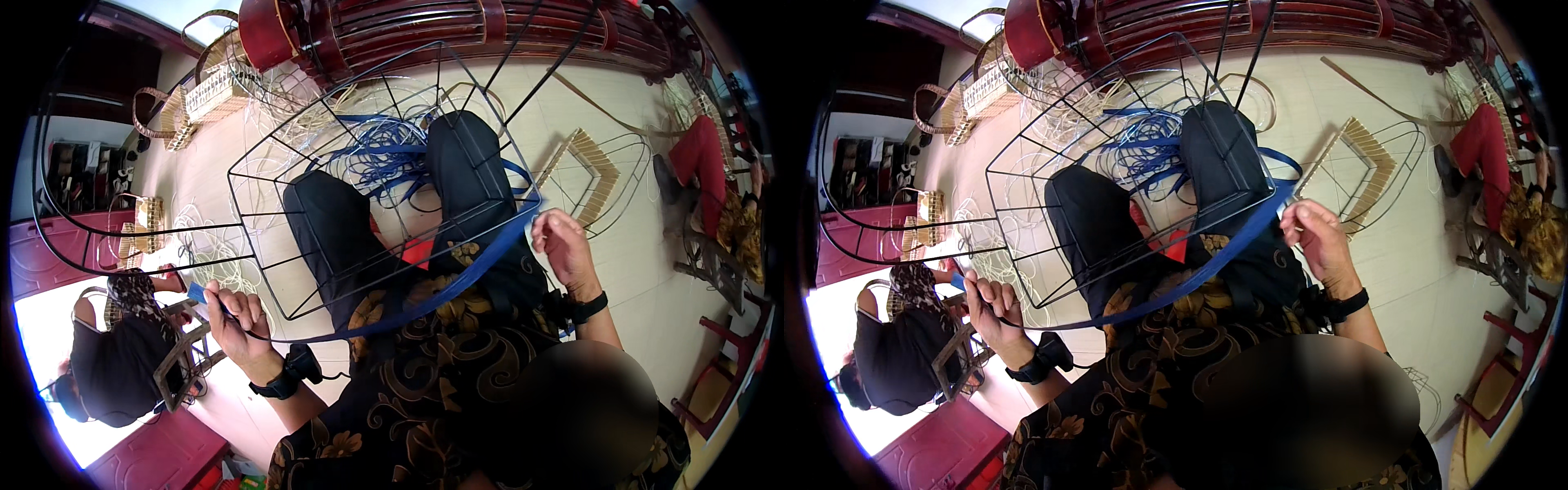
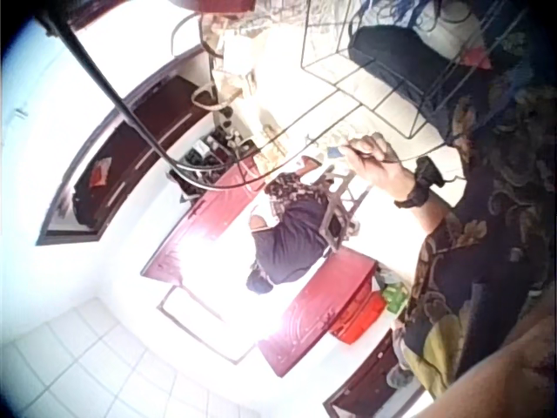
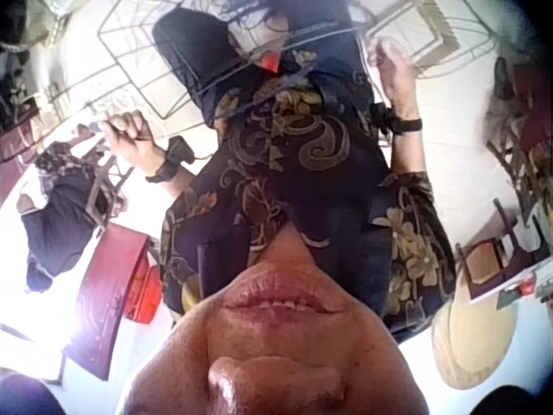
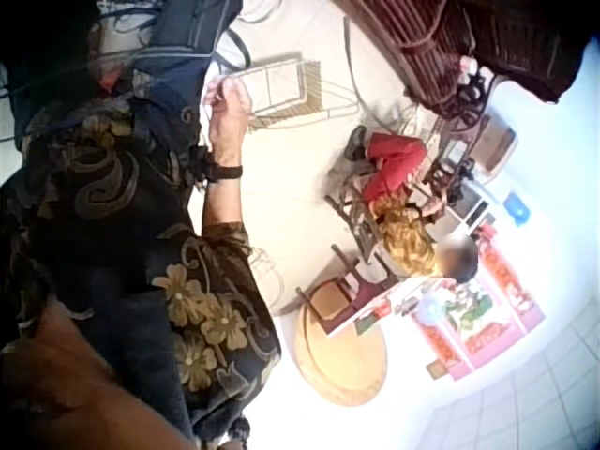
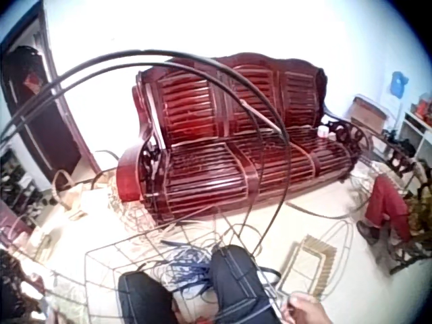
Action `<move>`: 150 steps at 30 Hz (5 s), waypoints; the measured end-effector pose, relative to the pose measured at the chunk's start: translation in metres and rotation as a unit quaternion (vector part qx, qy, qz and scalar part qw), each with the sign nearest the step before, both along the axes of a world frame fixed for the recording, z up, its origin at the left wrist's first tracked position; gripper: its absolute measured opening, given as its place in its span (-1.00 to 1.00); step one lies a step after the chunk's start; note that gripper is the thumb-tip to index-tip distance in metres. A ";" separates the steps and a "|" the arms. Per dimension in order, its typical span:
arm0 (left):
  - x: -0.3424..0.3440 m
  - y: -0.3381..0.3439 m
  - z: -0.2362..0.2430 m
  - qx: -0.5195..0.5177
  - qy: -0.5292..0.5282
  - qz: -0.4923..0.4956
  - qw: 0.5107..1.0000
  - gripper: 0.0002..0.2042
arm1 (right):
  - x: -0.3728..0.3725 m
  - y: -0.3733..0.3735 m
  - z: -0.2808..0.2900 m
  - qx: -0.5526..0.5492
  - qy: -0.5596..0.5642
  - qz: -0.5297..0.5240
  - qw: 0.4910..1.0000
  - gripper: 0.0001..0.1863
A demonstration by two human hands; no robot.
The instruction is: The person weaves blue plastic straps through a wire and wooden framework to construct a basket by hand.
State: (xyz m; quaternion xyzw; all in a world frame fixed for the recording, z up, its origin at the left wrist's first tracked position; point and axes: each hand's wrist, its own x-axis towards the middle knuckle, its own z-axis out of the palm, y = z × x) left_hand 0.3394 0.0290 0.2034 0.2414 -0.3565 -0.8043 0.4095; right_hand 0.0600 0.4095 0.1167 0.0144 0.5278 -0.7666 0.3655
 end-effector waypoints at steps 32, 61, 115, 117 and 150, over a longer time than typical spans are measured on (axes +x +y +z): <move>-0.049 0.055 -0.011 -0.128 -0.205 0.080 0.967 -0.71 | -0.019 -0.102 0.046 -0.048 0.145 0.003 0.988 -0.50; -0.052 0.042 -0.019 -0.102 -0.137 0.066 0.983 -0.63 | -0.023 -0.099 0.054 -0.009 0.180 -0.007 0.984 -0.57; -0.038 -0.022 -0.020 -0.093 0.054 -0.133 0.985 -0.59 | 0.011 -0.121 0.082 -0.067 0.088 0.007 0.994 -0.52; -0.033 -0.018 -0.020 -0.101 0.037 -0.118 0.987 -0.59 | 0.018 -0.120 0.077 -0.055 0.066 -0.007 0.996 -0.53; -0.021 0.027 -0.017 -0.093 0.003 -0.138 0.986 -0.56 | -0.004 -0.097 0.085 -0.051 0.176 -0.012 0.983 -0.37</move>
